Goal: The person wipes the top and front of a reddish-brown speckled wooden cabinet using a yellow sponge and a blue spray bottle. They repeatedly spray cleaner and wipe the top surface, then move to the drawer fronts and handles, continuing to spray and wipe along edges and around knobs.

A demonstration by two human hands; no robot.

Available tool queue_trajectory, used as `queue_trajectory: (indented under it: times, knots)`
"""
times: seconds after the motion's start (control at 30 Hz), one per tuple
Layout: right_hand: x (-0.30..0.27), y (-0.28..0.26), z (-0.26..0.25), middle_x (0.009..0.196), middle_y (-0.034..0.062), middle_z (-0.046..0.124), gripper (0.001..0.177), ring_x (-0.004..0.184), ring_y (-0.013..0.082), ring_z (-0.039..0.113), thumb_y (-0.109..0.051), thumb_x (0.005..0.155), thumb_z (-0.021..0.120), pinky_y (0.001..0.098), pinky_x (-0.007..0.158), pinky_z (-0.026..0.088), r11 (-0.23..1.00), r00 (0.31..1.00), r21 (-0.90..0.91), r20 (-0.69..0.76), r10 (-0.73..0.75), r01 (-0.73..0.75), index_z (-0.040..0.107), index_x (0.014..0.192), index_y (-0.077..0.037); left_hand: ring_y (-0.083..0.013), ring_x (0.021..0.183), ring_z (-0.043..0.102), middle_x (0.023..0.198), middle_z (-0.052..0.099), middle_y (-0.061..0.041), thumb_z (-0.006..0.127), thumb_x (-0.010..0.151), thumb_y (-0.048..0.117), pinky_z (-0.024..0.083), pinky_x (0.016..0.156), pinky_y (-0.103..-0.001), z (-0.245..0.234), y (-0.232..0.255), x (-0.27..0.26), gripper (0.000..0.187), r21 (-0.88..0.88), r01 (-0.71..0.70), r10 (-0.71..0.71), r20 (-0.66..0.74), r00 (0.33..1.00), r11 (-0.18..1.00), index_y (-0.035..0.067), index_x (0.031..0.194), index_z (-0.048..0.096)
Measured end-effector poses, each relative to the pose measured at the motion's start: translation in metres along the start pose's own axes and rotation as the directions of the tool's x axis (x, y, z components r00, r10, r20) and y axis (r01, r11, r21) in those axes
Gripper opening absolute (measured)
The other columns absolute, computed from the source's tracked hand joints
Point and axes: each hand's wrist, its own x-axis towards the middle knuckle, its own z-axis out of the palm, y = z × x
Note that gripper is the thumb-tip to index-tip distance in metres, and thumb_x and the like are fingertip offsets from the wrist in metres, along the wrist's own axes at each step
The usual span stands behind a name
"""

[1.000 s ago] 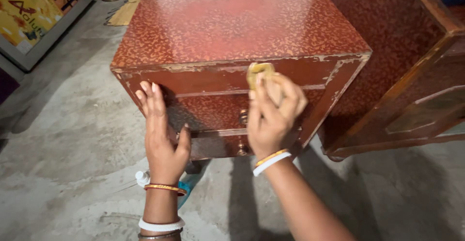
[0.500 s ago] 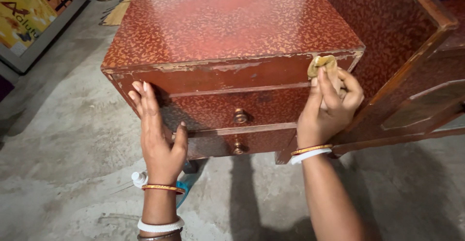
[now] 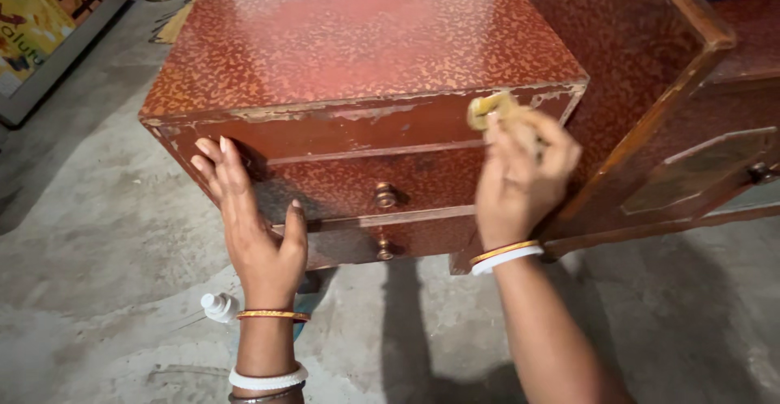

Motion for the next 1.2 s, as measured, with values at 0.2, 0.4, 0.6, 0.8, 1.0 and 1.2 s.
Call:
queue_trajectory:
  times: [0.2, 0.4, 0.6, 0.8, 1.0, 1.2]
  knots:
    - [-0.007, 0.032, -0.004, 0.135, 0.0099, 0.055, 0.021, 0.125, 0.0234, 0.06, 0.0, 0.106, 0.075, 0.0319, 0.105, 0.052, 0.948, 0.975, 0.233, -0.007, 0.224, -0.216, 0.078, 0.123, -0.012, -0.0412, 0.166, 0.003, 0.177, 0.012, -0.022, 0.067, 0.084, 0.001, 0.013, 0.136, -0.051, 0.005, 0.002, 0.001, 0.097, 0.02, 0.003, -0.003, -0.022, 1.0, 1.0, 0.008, 0.168, 0.019]
    - [-0.049, 0.043, -0.011, 0.128, 0.0078, 0.056, 0.016, 0.121, 0.023, 0.058, -0.001, 0.102, 0.076, 0.0352, 0.107, 0.051, 0.949, 0.955, 0.107, 0.027, 0.296, -0.297, 0.078, 0.114, -0.01, -0.0406, 0.167, 0.003, 0.178, 0.011, -0.02, 0.068, 0.086, 0.0, 0.011, 0.137, -0.05, 0.008, 0.003, 0.001, 0.097, 0.026, 0.017, -0.016, -0.035, 0.999, 1.0, 0.009, 0.169, 0.019]
    - [-0.059, 0.048, -0.014, 0.128, 0.0075, 0.051, 0.015, 0.123, 0.0241, 0.054, 0.0, 0.097, 0.076, 0.0375, 0.107, 0.049, 0.963, 0.963, 0.021, 0.039, 0.268, -0.269, 0.075, 0.109, -0.009, -0.0401, 0.167, 0.003, 0.178, 0.01, -0.02, 0.068, 0.085, 0.0, 0.011, 0.138, -0.05, 0.01, 0.003, 0.001, 0.098, 0.018, 0.031, -0.03, -0.041, 0.999, 0.999, 0.009, 0.169, 0.019]
    - [-0.035, 0.045, -0.015, 0.131, 0.0083, 0.048, 0.016, 0.114, 0.0195, 0.057, 0.001, 0.104, 0.072, 0.0316, 0.099, 0.053, 0.935, 0.964, 0.234, 0.042, 0.264, -0.267, 0.072, 0.116, -0.01, -0.04, 0.168, 0.003, 0.179, 0.009, -0.019, 0.067, 0.085, -0.001, 0.011, 0.14, -0.05, 0.014, 0.001, -0.002, 0.099, 0.021, 0.028, -0.027, -0.05, 0.998, 0.999, 0.009, 0.171, 0.018]
    - [-0.031, 0.053, -0.013, 0.133, 0.0079, 0.049, 0.019, 0.117, 0.0187, 0.058, 0.002, 0.106, 0.071, 0.031, 0.103, 0.054, 0.953, 0.979, 0.227, 0.025, 0.201, -0.202, 0.071, 0.122, -0.008, -0.0381, 0.166, 0.001, 0.177, 0.009, -0.018, 0.068, 0.088, 0.002, 0.008, 0.139, -0.049, 0.018, -0.003, -0.004, 0.1, 0.038, 0.027, -0.024, -0.066, 0.998, 0.999, 0.011, 0.172, 0.016]
    - [-0.075, 0.061, -0.007, 0.129, 0.0105, 0.052, 0.015, 0.117, 0.0241, 0.061, 0.004, 0.1, 0.073, 0.0342, 0.099, 0.057, 0.938, 0.954, 0.178, 0.032, 0.298, -0.299, 0.073, 0.109, -0.008, -0.0372, 0.165, 0.001, 0.176, 0.009, -0.017, 0.068, 0.088, 0.002, 0.008, 0.138, -0.048, 0.021, -0.001, -0.004, 0.095, 0.044, 0.031, -0.027, -0.085, 0.996, 0.999, 0.01, 0.168, 0.017]
